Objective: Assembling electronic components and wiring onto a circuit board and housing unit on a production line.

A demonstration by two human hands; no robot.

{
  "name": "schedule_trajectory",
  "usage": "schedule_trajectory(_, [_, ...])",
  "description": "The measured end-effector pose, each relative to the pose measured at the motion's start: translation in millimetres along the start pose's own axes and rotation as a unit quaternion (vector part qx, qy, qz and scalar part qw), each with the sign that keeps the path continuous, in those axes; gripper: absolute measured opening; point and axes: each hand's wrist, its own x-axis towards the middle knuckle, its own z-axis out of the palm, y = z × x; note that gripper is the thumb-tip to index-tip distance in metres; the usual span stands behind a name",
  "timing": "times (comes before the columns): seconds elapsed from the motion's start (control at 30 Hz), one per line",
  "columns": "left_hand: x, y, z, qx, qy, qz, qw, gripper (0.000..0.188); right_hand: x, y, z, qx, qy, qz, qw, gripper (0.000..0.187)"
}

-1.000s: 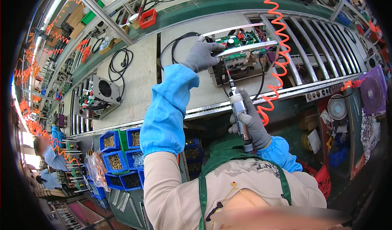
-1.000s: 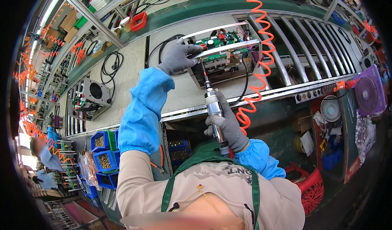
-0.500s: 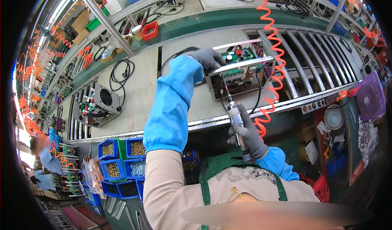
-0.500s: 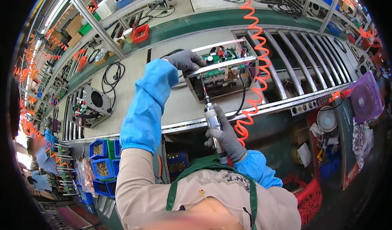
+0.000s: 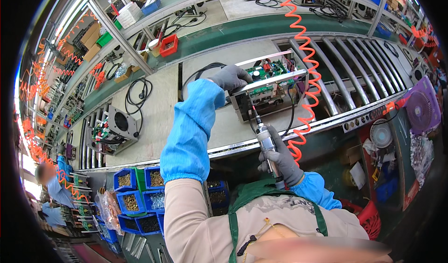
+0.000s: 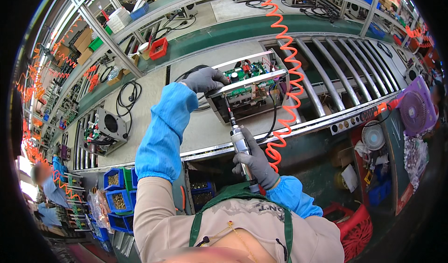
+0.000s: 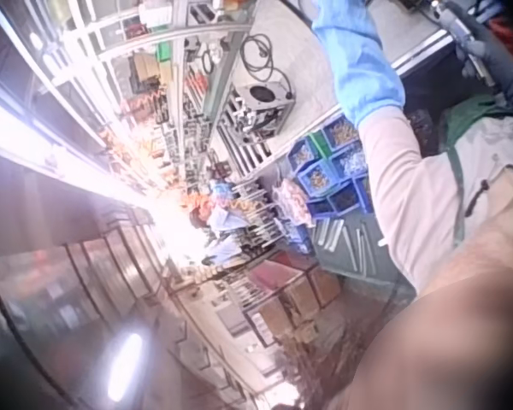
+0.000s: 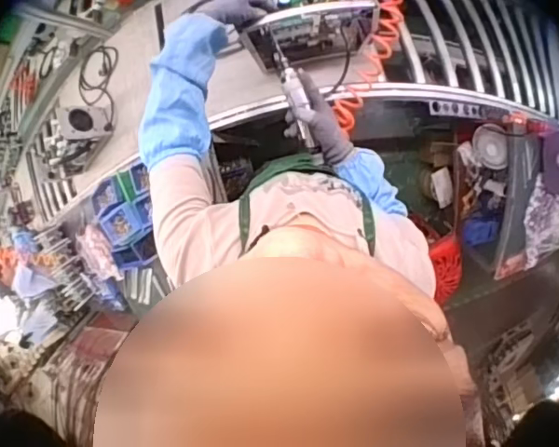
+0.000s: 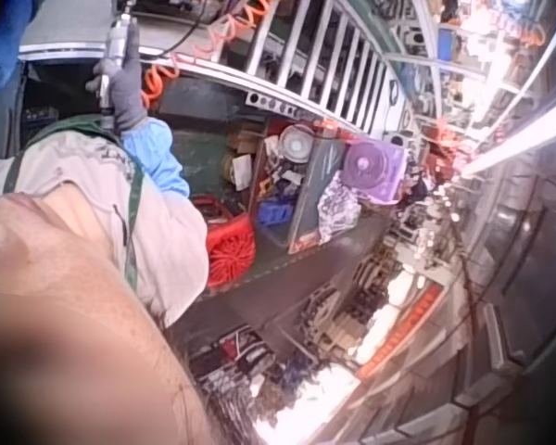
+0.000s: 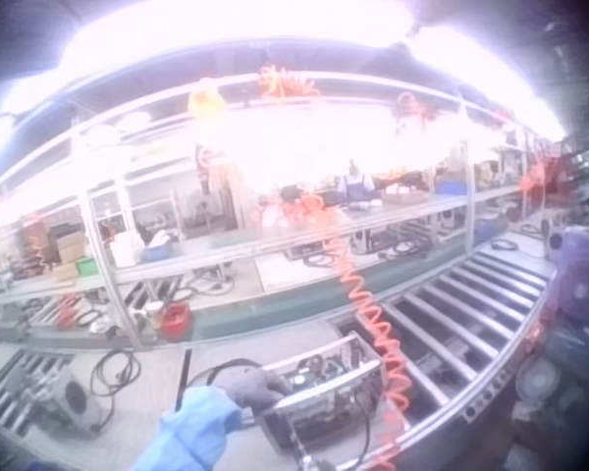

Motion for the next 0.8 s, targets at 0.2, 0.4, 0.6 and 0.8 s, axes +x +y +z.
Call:
schedule_trajectory(0.2, [-8, 0, 0, 0.017, 0.022, -0.021, 0.999, 0.031, 1, 1, 0, -0.015, 0.005, -0.002, 1.000, 0.088])
schedule_trajectory(0.4, [-31, 0, 17, 0.071, 0.115, 0.070, 0.988, 0.041, -1, 0, 3, -0.012, 0.004, 0.000, 1.000, 0.087])
schedule_trajectory(0.6, [-34, 1, 26, 0.068, 0.143, 0.047, 0.986, 0.040, -2, 3, 8, 0.058, -0.024, -0.010, 0.998, 0.084])
schedule_trajectory(0.8, [-33, 2, 24, 0.073, 0.138, 0.047, 0.987, 0.039, -1, 0, 8, -0.014, 0.005, -0.014, 1.000, 0.085])
